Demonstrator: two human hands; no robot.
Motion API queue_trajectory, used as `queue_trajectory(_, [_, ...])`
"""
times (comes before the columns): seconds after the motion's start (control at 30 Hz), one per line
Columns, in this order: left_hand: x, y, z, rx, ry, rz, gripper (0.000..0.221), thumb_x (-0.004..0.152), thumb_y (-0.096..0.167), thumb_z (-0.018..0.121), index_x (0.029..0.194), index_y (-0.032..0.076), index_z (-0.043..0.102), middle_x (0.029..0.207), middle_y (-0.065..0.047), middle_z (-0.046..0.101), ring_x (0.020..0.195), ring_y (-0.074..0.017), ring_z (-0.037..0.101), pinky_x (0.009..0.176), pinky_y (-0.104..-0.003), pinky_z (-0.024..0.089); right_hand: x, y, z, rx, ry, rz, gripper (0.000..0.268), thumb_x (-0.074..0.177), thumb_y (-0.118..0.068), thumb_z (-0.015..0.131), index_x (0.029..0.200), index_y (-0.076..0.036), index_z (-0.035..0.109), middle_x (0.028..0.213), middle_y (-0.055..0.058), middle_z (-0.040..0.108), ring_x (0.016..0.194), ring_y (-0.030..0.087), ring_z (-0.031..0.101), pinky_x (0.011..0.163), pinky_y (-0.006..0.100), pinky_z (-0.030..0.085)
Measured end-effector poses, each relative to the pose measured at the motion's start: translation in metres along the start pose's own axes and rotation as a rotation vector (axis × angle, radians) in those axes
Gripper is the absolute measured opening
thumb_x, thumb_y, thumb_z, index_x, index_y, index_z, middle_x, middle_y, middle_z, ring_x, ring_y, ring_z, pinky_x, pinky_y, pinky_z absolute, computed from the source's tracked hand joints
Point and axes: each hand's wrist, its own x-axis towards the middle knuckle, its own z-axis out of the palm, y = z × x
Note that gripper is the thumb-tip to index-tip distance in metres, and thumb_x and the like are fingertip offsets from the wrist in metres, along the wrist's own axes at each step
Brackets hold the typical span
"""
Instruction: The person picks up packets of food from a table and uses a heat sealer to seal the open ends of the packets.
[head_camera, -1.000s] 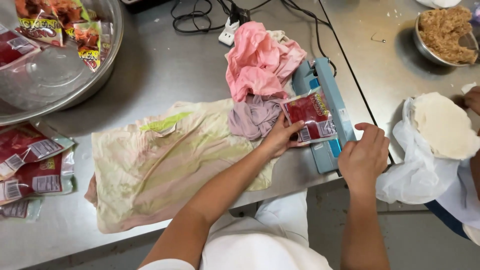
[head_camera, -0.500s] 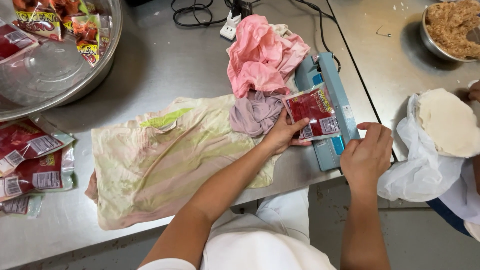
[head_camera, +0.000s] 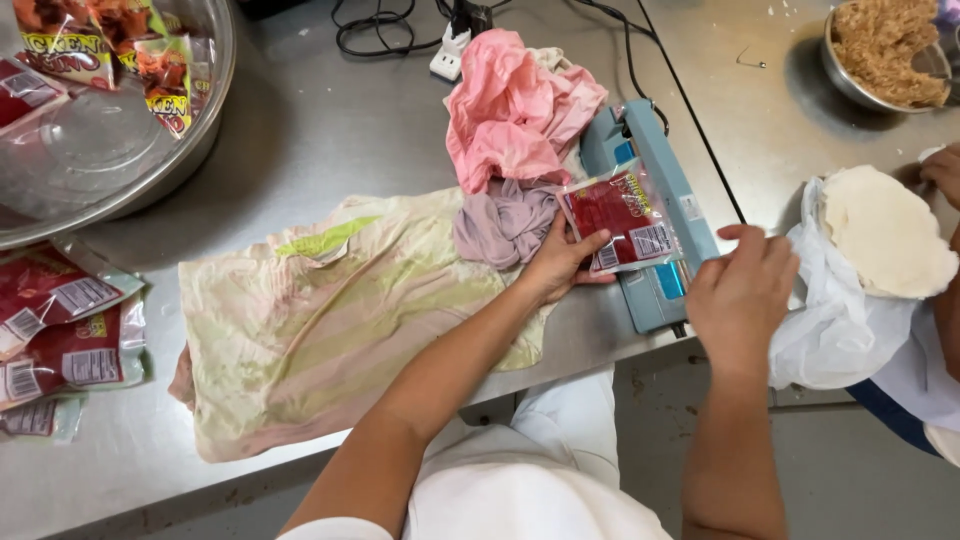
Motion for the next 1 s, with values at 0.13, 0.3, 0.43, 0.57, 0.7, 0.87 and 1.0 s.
queue_trajectory(0.13, [0.001,-0.005,-0.001,0.001,0.037,-0.018,0.090,0.082,0.019,0.077,0.156,0.026,0.025,0.132,-0.011,0.061,0.106,-0.0351,0.070,0.066,-0.052,0.065,0.024,-0.012,-0.028,0.017,-0.108,0.106,0.029,0.092,0.000,0.048,0.119,-0.005,0.058,0.105,0.015,0.055,0.100,0.038,0.050,0.067,0.053,0.044])
queue_trajectory(0.3, [-0.004,-0.009,0.001,0.010,0.036,0.030,0.084,0.087,0.016,0.078,0.154,0.020,0.027,0.131,-0.014,0.059,0.103,-0.0372,0.069,0.066,-0.058,0.065,0.000,0.005,0.000,-0.049,-0.137,0.123,0.017,0.095,-0.009,0.051,0.107,-0.011,0.062,0.089,0.011,0.057,0.097,0.038,0.054,0.072,0.054,0.047])
queue_trajectory(0.43, [0.008,-0.016,-0.005,0.029,0.048,0.079,0.083,0.090,0.015,0.081,0.154,0.021,0.028,0.124,-0.014,0.059,0.101,-0.0355,0.068,0.066,-0.064,0.065,-0.025,0.030,0.054,-0.143,0.173,0.040,0.009,0.093,-0.019,0.061,0.084,-0.021,0.061,0.075,0.003,0.052,0.085,0.030,0.058,0.074,0.041,0.052])
queue_trajectory(0.57, [-0.006,-0.005,0.006,0.034,0.064,0.046,0.084,0.090,0.015,0.081,0.155,0.021,0.027,0.122,-0.013,0.060,0.098,-0.0347,0.069,0.066,-0.063,0.066,-0.029,0.026,0.056,-0.085,0.233,0.085,0.017,0.092,-0.012,0.057,0.077,-0.020,0.059,0.070,-0.001,0.050,0.080,0.025,0.058,0.070,0.035,0.051])
queue_trajectory(0.7, [-0.008,-0.004,0.005,0.008,0.071,0.052,0.083,0.090,0.018,0.081,0.154,0.022,0.029,0.121,-0.012,0.058,0.099,-0.0335,0.068,0.066,-0.064,0.065,-0.032,0.033,0.065,-0.080,0.240,0.061,0.016,0.091,-0.012,0.058,0.077,-0.020,0.058,0.068,-0.003,0.046,0.080,0.023,0.056,0.067,0.033,0.048])
queue_trajectory(0.87, [-0.007,-0.007,0.002,-0.009,0.061,0.056,0.080,0.092,0.022,0.080,0.154,0.023,0.029,0.121,-0.012,0.057,0.100,-0.0343,0.068,0.067,-0.065,0.065,-0.032,0.028,0.063,-0.052,0.253,0.050,0.014,0.088,-0.011,0.058,0.077,-0.018,0.058,0.067,-0.002,0.047,0.078,0.024,0.055,0.070,0.032,0.048])
queue_trajectory(1.0, [-0.003,-0.004,0.004,0.000,0.053,0.054,0.078,0.093,0.022,0.079,0.154,0.023,0.031,0.120,-0.012,0.056,0.099,-0.0347,0.067,0.068,-0.065,0.065,-0.029,0.029,0.064,-0.043,0.276,0.046,0.013,0.087,-0.011,0.057,0.076,-0.018,0.056,0.067,-0.001,0.045,0.077,0.024,0.056,0.069,0.033,0.048])
